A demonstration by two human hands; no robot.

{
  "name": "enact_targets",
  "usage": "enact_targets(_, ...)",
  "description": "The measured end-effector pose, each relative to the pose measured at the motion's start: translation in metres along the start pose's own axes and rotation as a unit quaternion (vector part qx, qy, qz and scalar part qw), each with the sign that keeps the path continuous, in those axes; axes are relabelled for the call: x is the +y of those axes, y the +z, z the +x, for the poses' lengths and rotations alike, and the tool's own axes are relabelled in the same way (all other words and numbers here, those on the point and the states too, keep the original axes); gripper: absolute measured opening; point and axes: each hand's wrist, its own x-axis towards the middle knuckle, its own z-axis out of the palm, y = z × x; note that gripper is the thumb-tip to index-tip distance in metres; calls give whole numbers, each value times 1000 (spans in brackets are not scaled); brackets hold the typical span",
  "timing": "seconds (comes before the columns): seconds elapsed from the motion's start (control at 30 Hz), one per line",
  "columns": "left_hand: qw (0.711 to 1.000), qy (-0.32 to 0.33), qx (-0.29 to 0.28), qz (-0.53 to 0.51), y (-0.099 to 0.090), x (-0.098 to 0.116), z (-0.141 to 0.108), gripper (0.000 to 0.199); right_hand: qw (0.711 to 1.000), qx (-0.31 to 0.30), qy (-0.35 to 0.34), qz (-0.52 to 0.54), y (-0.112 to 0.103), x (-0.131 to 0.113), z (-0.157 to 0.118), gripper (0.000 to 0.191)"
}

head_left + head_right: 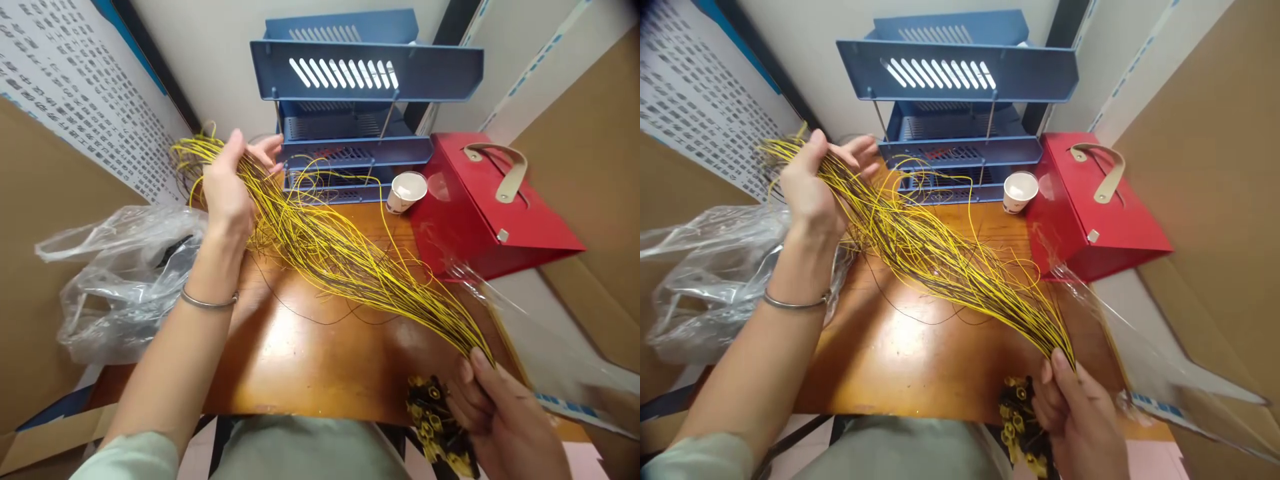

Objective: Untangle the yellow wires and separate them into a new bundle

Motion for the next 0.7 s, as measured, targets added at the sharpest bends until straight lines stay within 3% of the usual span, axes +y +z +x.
enact_targets(0.17,981,163,-21,103,7,21,2,50,1000,5,-7,-11,-2,-2,2,48)
enact_targets(0.27,960,199,4,197,3,31,5,43,1000,-3,-12,-20,-3,-4,2,46)
enact_targets(0.37,971,152,23,181,-4,31,14,41,999,-16,-19,-25,-4,-4,3,45)
enact_targets(0.47,996,-22,17,87,-12,15,20,48,999,-26,-12,-37,-4,-2,5,47)
enact_targets(0.53,990,-140,-5,31,-18,-2,19,48,998,-36,7,-48,-3,0,5,49)
enact_targets(0.6,980,-184,-77,8,-27,-16,15,44,998,-41,25,-47,-1,-1,4,50)
enact_targets(0.7,945,-170,-262,98,-40,-17,10,43,999,-34,34,-18,7,-7,1,48)
